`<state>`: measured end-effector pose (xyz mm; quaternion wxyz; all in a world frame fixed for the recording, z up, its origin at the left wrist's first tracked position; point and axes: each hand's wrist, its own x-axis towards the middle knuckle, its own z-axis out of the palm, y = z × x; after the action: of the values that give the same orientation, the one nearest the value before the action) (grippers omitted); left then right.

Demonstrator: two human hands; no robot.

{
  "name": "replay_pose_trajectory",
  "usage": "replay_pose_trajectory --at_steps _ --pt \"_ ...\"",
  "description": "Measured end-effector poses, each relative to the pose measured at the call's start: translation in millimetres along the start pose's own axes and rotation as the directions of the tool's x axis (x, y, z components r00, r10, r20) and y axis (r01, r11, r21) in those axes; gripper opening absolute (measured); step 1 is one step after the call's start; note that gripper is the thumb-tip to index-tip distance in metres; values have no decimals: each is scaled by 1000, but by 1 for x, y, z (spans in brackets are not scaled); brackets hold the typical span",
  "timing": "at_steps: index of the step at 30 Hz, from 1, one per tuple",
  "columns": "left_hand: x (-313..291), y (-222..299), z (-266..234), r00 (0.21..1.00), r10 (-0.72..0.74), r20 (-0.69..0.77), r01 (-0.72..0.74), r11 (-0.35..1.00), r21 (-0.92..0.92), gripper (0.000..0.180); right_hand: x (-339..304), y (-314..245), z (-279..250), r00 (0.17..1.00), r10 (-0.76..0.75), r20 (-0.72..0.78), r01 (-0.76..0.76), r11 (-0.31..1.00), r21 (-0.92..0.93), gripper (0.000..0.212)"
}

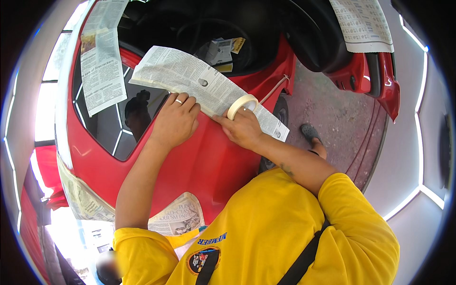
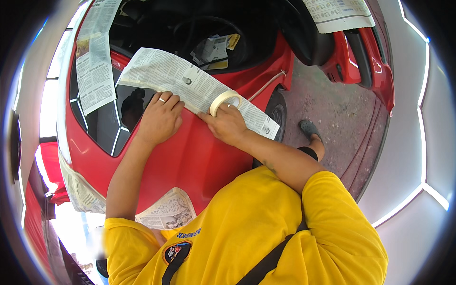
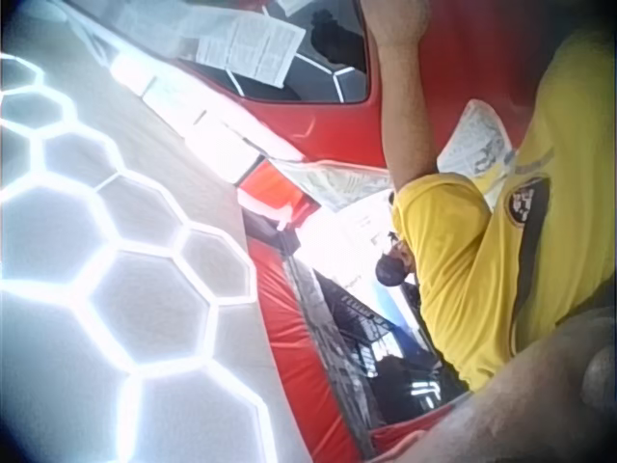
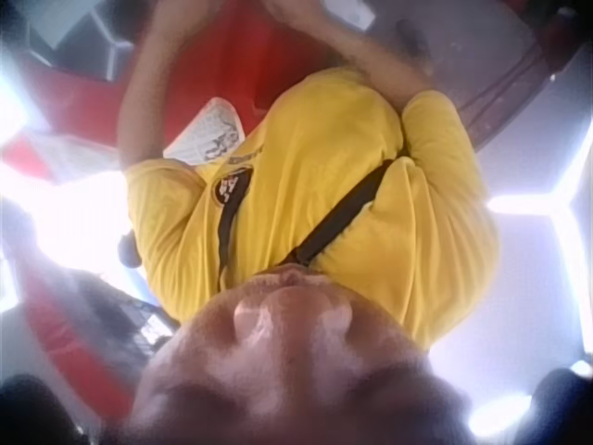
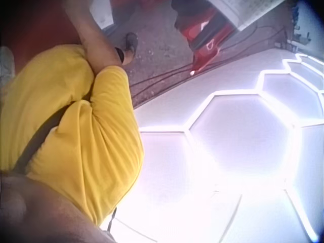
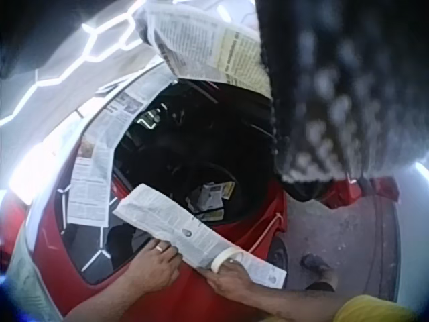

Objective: The person tapes newspaper sheets onto the open door and rear quarter panel of a red car using masking tape. They smooth the paper and tape along edges and curves to secure the coverage.

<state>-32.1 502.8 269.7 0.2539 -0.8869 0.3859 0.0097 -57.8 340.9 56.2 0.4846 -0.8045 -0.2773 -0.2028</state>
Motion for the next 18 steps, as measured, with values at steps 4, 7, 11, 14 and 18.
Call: replay_pose_trajectory --at_steps 4,7,11,14,18 --pt "0 -1 0 1000 5 0 -5 1000 4 31 0 2 10 1000 -13 12 13 1000 -24 40" --pt "-2 -1 2 1000 8 -4 -8 1000 12 32 2 0 12 1000 -17 17 18 998 -54 40" --pt "-1 3 -2 1000 13 11 -13 1000 -1 33 4 1 13 999 -46 2 46 994 -98 38" --pt "-2 6 1 1000 7 -1 -7 1000 22 34 5 2 12 998 -56 6 56 991 -123 38" --pt "1 15 9 1000 19 -18 -19 1000 7 28 4 5 11 997 -69 24 72 985 -159 39"
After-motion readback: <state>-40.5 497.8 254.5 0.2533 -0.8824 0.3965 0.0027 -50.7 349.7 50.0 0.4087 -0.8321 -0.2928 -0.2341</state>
